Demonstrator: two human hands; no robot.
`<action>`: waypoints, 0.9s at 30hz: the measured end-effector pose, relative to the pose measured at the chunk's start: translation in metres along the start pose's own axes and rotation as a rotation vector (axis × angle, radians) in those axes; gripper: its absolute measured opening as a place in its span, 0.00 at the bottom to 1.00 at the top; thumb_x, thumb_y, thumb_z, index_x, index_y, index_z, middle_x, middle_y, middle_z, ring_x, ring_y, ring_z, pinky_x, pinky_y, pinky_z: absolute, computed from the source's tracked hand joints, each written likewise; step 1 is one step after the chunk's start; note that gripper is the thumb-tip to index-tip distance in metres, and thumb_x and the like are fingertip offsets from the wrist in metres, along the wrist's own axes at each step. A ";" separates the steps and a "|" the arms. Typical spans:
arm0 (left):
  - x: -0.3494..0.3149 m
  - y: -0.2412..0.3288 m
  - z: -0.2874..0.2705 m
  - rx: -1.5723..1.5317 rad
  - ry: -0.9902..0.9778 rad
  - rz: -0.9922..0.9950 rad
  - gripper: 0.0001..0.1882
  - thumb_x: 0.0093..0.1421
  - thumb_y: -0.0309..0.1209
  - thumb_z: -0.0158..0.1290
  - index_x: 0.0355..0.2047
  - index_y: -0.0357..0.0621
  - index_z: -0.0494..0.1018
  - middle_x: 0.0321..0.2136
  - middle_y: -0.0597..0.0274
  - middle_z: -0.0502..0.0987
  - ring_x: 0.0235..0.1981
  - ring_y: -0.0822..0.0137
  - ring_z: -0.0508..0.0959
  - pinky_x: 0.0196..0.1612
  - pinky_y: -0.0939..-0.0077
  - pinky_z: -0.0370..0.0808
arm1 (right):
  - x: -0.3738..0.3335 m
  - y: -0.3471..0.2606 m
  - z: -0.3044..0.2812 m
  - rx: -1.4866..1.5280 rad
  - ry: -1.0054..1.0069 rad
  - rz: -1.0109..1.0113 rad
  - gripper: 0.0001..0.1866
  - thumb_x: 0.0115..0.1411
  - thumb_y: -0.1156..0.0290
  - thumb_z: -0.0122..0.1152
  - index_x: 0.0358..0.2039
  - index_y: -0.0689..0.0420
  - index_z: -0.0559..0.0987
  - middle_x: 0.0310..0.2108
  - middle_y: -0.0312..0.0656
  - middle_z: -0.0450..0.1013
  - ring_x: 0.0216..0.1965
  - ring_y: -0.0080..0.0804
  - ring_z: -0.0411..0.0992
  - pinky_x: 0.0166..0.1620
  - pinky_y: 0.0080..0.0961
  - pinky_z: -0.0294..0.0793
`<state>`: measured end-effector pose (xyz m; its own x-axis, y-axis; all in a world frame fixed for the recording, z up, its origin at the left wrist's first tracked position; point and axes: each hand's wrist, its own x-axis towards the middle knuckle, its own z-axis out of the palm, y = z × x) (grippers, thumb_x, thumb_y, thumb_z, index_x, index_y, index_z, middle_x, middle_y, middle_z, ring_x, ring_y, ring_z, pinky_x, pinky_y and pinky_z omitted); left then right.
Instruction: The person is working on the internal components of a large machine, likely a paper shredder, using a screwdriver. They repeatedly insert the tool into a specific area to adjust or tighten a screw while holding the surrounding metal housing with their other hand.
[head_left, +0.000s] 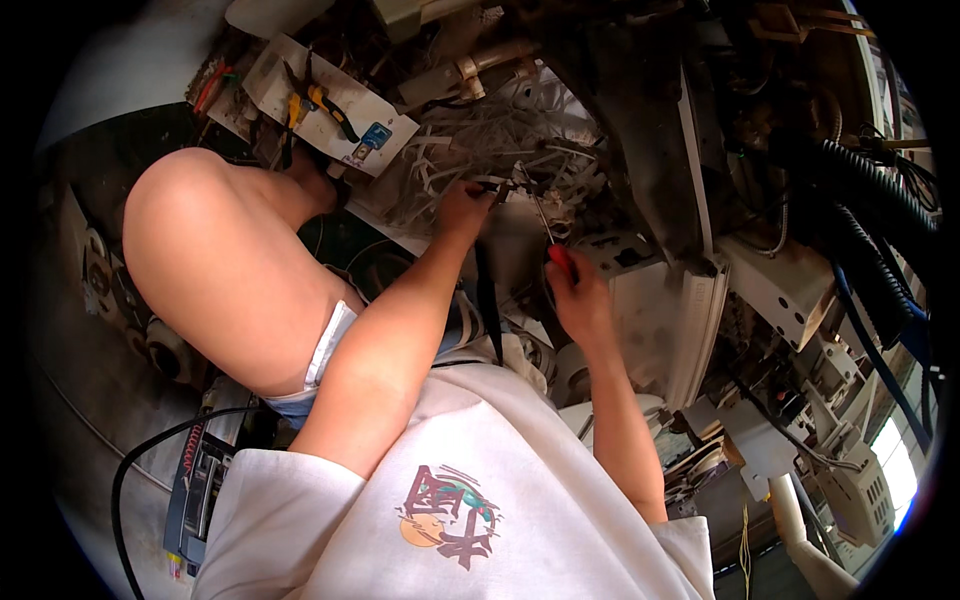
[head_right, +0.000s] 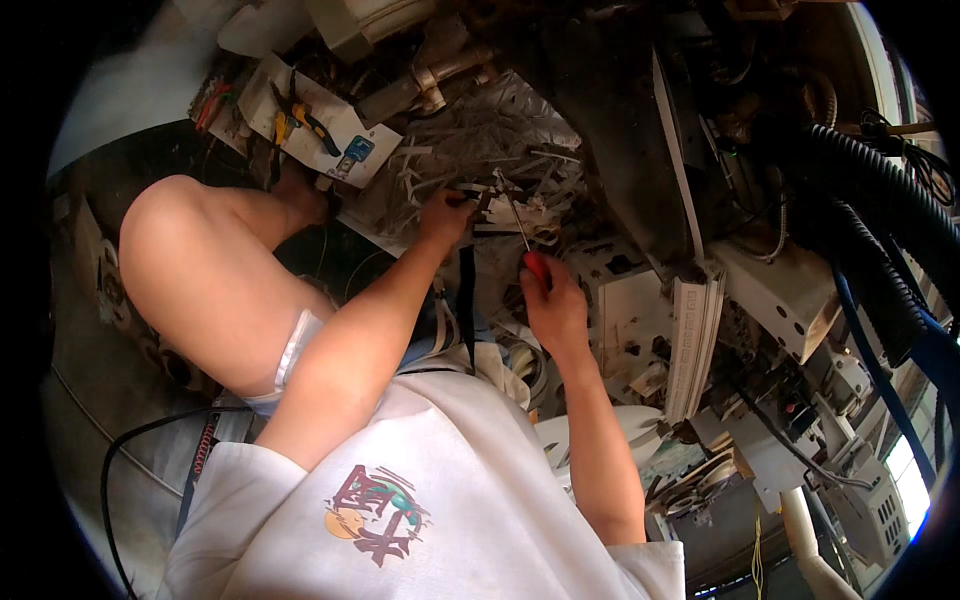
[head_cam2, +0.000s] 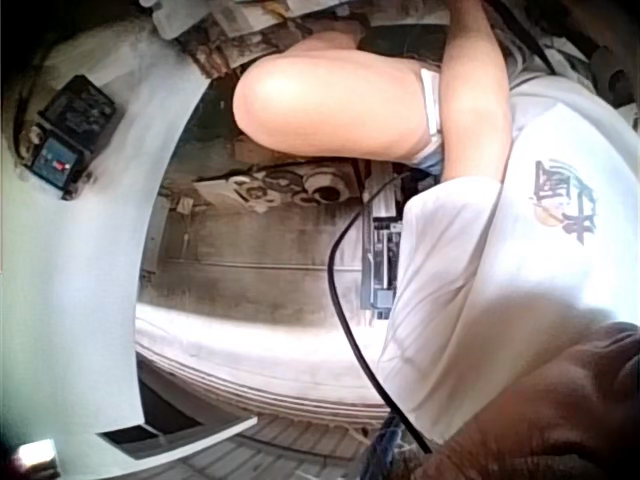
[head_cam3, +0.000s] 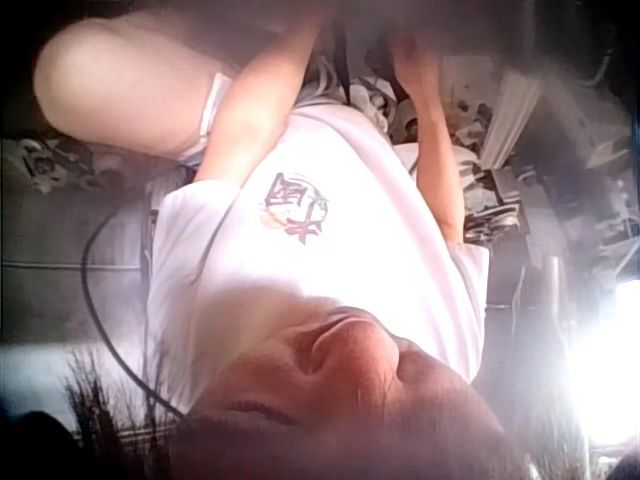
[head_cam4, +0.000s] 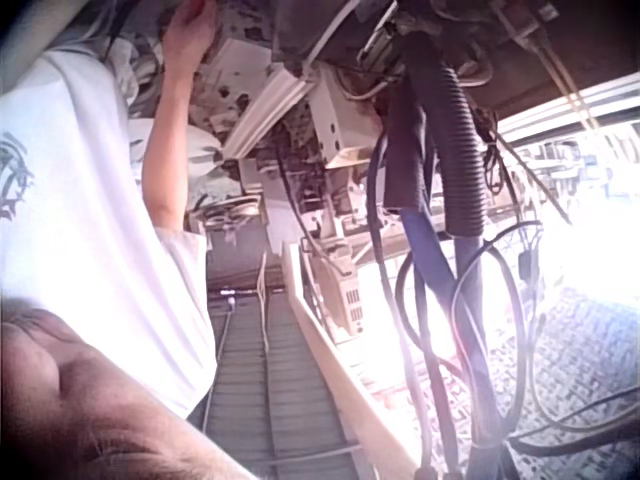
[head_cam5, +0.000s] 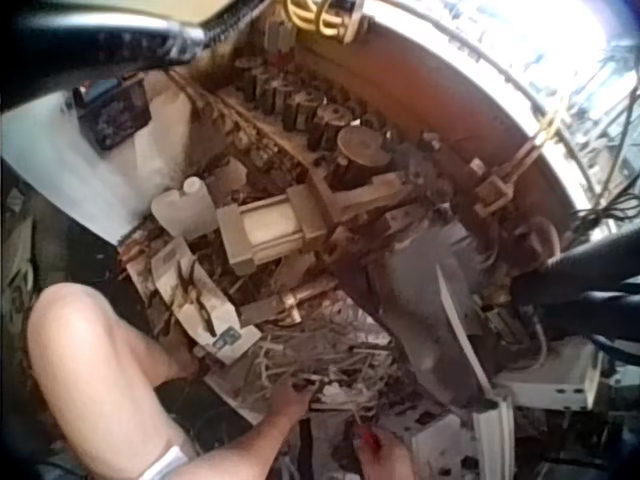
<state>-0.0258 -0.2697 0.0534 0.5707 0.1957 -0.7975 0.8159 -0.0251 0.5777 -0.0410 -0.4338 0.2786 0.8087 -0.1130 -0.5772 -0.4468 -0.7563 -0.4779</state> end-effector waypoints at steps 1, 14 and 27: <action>0.000 -0.001 0.001 -0.077 -0.014 -0.041 0.21 0.55 0.37 0.64 0.46 0.39 0.76 0.39 0.52 0.81 0.40 0.57 0.81 0.43 0.60 0.77 | 0.002 0.000 0.003 -0.006 0.000 -0.012 0.19 0.63 0.61 0.61 0.51 0.58 0.78 0.39 0.52 0.79 0.42 0.44 0.79 0.44 0.33 0.75; 0.006 -0.022 0.006 -0.432 -0.259 -0.257 0.25 0.62 0.29 0.60 0.57 0.32 0.68 0.46 0.51 0.78 0.40 0.63 0.82 0.40 0.69 0.80 | 0.018 0.019 0.029 -0.259 0.047 -0.317 0.16 0.64 0.66 0.58 0.51 0.54 0.78 0.42 0.49 0.77 0.37 0.53 0.77 0.36 0.44 0.78; 0.015 -0.062 0.039 0.188 -0.208 -0.162 0.18 0.62 0.31 0.58 0.52 0.42 0.76 0.41 0.57 0.80 0.37 0.64 0.80 0.39 0.66 0.79 | 0.035 0.029 0.039 -0.673 0.001 -0.449 0.19 0.62 0.68 0.61 0.54 0.51 0.75 0.41 0.47 0.75 0.41 0.47 0.78 0.33 0.40 0.82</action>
<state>-0.0640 -0.3034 -0.0009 0.4228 0.0076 -0.9062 0.8896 -0.1942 0.4135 -0.0403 -0.4346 0.2183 0.8570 0.2934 -0.4237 0.2465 -0.9553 -0.1630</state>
